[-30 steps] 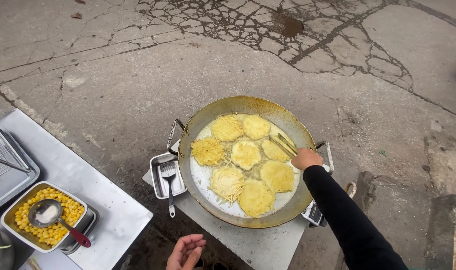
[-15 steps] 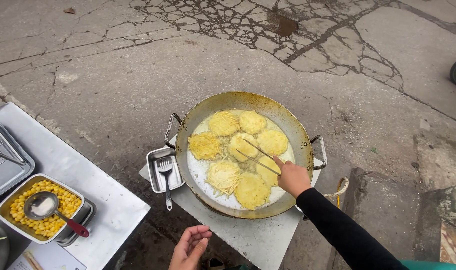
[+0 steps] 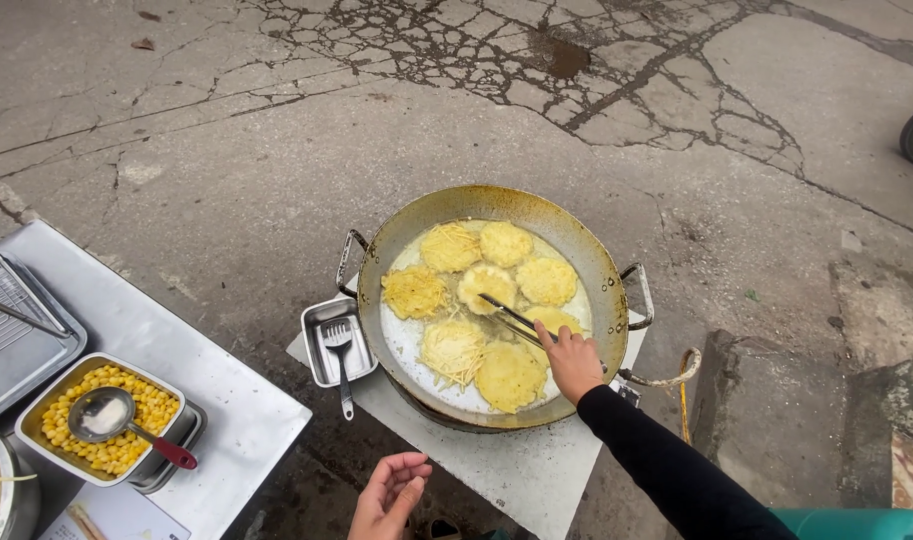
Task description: Preparing and frying corn cakes in a large pan using batter and corn at an outdoor cooking station.
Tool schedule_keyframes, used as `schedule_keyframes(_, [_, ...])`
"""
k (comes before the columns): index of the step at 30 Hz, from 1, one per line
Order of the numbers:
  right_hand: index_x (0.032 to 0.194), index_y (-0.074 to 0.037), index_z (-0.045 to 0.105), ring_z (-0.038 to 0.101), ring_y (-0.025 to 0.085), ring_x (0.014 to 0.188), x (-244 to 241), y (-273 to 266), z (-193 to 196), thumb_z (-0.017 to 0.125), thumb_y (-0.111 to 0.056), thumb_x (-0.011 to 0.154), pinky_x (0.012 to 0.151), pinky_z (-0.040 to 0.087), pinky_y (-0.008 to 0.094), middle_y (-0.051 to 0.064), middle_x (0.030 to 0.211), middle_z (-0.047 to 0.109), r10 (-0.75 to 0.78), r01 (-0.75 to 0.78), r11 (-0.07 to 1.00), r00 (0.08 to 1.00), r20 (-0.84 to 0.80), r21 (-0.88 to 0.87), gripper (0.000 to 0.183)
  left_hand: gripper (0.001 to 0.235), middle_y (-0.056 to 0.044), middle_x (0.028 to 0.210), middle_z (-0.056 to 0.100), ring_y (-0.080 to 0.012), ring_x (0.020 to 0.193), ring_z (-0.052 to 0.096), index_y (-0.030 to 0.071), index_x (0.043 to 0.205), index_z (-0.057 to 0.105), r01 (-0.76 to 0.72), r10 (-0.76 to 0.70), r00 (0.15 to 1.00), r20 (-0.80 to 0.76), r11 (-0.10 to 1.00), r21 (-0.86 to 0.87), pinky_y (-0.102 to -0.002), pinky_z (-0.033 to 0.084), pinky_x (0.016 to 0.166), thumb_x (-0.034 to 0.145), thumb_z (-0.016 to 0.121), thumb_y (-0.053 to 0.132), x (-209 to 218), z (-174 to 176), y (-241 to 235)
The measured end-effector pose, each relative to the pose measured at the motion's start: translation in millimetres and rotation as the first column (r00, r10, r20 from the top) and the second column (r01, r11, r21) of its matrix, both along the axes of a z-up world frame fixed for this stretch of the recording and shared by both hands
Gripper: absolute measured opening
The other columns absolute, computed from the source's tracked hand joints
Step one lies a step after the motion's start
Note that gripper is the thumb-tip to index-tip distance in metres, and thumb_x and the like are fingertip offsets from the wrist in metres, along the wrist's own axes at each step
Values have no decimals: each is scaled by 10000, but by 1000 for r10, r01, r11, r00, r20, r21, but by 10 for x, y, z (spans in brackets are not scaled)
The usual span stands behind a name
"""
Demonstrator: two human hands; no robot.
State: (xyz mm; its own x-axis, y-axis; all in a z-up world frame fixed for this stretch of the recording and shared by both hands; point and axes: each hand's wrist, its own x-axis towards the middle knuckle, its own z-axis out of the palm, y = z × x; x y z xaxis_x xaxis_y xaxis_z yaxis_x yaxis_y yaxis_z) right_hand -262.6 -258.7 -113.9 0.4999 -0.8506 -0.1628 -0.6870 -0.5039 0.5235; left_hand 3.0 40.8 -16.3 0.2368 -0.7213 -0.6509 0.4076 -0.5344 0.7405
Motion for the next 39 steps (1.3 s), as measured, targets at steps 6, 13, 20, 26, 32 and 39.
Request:
schedule_keyframes(6, [1640, -251, 273, 637, 213, 680, 133, -92, 55, 557, -92, 936, 546, 462, 361, 29, 905, 622, -34, 33, 999, 995, 93, 11, 776, 301, -96, 1162, 819, -194, 1128, 736, 83, 1218, 748, 14, -14, 1000, 14, 999, -34, -316, 539, 999, 937, 676, 165, -12, -14, 48])
schedule_keyframes(13, [1544, -239, 483, 477, 194, 472, 78, -15, 1380, 662, -191, 945, 472, 431, 320, 123, 687, 655, -871, 277, 478, 270, 410, 834, 627, 303, -106, 1167, 825, -195, 1123, 733, 80, 1221, 757, -18, 18, 1000, 3, 1000, -25, -324, 549, 998, 936, 686, 158, 51, -21, 51])
schedule_keyframes(20, [1621, -110, 324, 503, 243, 444, -9, -329, 1205, 714, -135, 961, 437, 427, 342, 210, 722, 652, -981, 322, 192, 100, 168, 927, 767, 321, -107, 1188, 797, -203, 1134, 713, 90, 1249, 739, 6, -7, 999, -34, 1000, -24, -335, 533, 1026, 949, 671, 179, -1, 29, 59])
schedule_keyframes(26, [1600, -25, 323, 558, 249, 465, 50, -309, 1158, 701, -132, 986, 426, 456, 347, 220, 807, 674, -972, 308, 194, 190, 139, 932, 729, 335, -118, 1193, 782, -222, 1098, 709, 69, 1265, 723, -15, 14, 998, -55, 1000, -25, -345, 528, 1016, 953, 670, 180, -10, 70, 78])
schedule_keyframes(32, [1637, -183, 298, 588, 208, 503, 229, 109, 1714, 665, -276, 978, 524, 488, 323, 119, 803, 688, -857, 470, 382, 502, 115, 796, 759, 327, -105, 1192, 757, -207, 1104, 688, 90, 1271, 713, 42, -44, 998, -52, 998, -47, -349, 520, 1000, 968, 643, 191, -36, 108, 77])
schedule_keyframes(39, [1564, -189, 442, 535, 144, 404, 24, 385, 1826, 662, -277, 958, 546, 467, 292, -3, 607, 635, -754, 484, 416, 657, -5, 770, 651, 308, -100, 1189, 766, -196, 1130, 691, 88, 1257, 710, 67, -67, 998, -11, 996, -67, -338, 515, 996, 971, 640, 180, -49, 43, 54])
